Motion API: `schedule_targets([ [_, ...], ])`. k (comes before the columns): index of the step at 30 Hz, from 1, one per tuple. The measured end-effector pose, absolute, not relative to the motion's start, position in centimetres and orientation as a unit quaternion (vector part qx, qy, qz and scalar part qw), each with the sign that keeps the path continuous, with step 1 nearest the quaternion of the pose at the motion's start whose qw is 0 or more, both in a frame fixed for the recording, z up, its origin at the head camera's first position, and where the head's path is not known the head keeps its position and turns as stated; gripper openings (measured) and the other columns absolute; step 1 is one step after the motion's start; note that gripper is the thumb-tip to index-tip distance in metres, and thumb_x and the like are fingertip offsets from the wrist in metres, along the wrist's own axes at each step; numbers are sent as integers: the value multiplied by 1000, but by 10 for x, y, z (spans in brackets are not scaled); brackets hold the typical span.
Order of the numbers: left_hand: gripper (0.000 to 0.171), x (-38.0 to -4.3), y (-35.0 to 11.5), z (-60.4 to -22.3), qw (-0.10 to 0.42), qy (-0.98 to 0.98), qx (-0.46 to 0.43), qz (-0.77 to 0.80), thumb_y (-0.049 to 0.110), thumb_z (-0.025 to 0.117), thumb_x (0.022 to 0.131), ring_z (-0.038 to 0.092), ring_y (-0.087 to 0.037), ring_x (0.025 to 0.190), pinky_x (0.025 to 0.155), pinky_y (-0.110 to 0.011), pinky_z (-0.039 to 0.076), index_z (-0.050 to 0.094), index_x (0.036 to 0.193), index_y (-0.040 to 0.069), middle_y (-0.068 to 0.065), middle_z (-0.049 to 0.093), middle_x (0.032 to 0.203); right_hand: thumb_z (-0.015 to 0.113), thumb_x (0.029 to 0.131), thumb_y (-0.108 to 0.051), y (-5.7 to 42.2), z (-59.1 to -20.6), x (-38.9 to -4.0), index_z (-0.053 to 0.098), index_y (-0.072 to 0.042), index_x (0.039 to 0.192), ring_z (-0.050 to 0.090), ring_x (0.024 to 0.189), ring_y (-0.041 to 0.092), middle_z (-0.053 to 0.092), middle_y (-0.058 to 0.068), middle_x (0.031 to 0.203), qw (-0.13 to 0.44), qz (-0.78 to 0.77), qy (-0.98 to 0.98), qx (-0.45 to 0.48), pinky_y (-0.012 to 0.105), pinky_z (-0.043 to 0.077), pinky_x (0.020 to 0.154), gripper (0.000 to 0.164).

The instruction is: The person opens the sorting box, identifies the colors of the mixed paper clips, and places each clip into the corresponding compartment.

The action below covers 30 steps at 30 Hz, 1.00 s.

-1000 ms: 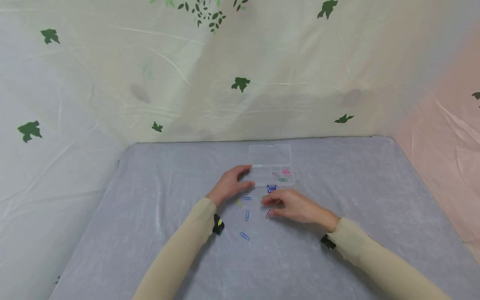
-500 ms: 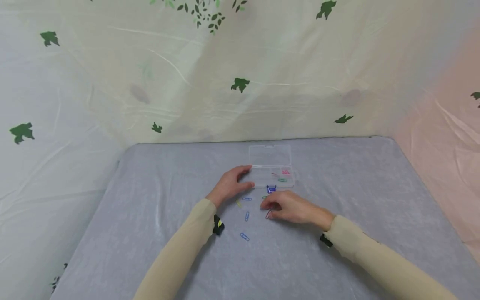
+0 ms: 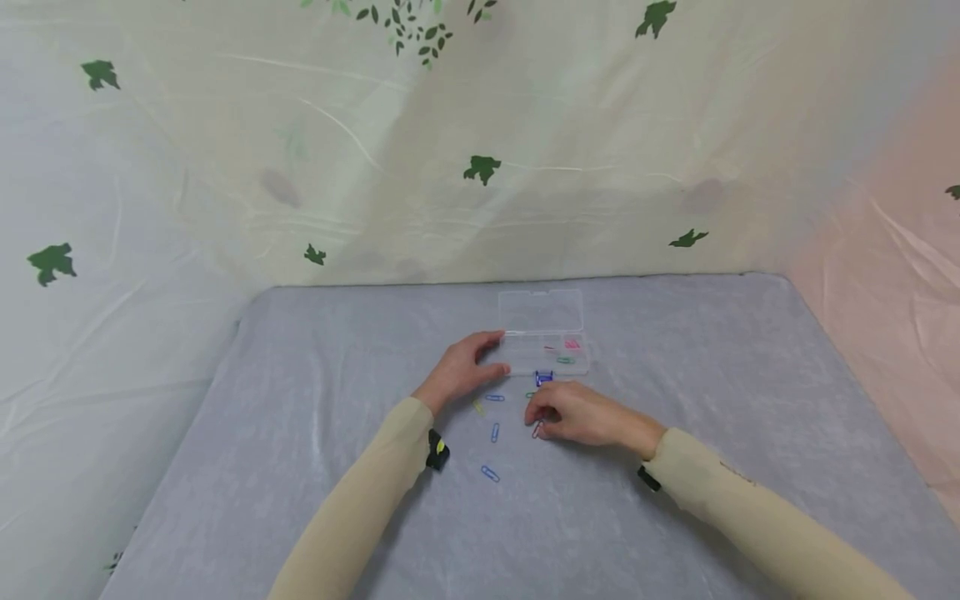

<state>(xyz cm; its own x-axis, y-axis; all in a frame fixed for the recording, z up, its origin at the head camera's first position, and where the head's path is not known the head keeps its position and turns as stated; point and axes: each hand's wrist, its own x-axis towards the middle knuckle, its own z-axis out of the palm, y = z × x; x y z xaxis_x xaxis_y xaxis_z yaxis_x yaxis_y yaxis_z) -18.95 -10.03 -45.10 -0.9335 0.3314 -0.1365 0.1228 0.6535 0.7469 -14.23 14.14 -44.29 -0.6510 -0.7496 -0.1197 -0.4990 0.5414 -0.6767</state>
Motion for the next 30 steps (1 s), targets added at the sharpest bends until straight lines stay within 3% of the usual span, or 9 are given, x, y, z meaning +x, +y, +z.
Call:
schedule_targets([
  [13,65,-190,-100,-451,124,901,132,395,26,77,95,49,-29,141,118,-41,39,50,153,11,-11,53,153,80,91,-11,139,-442,-140,72,-19,90,54,82,5,61,-10,92,185,-293,859,-377,27,50,75,11],
  [30,66,-187,-100,-449,128,898,124,402,27,76,95,48,-28,142,120,-41,37,50,154,12,-10,53,154,72,99,-13,142,-445,-139,71,-19,91,55,84,5,62,-12,92,162,-286,861,-388,28,51,77,9],
])
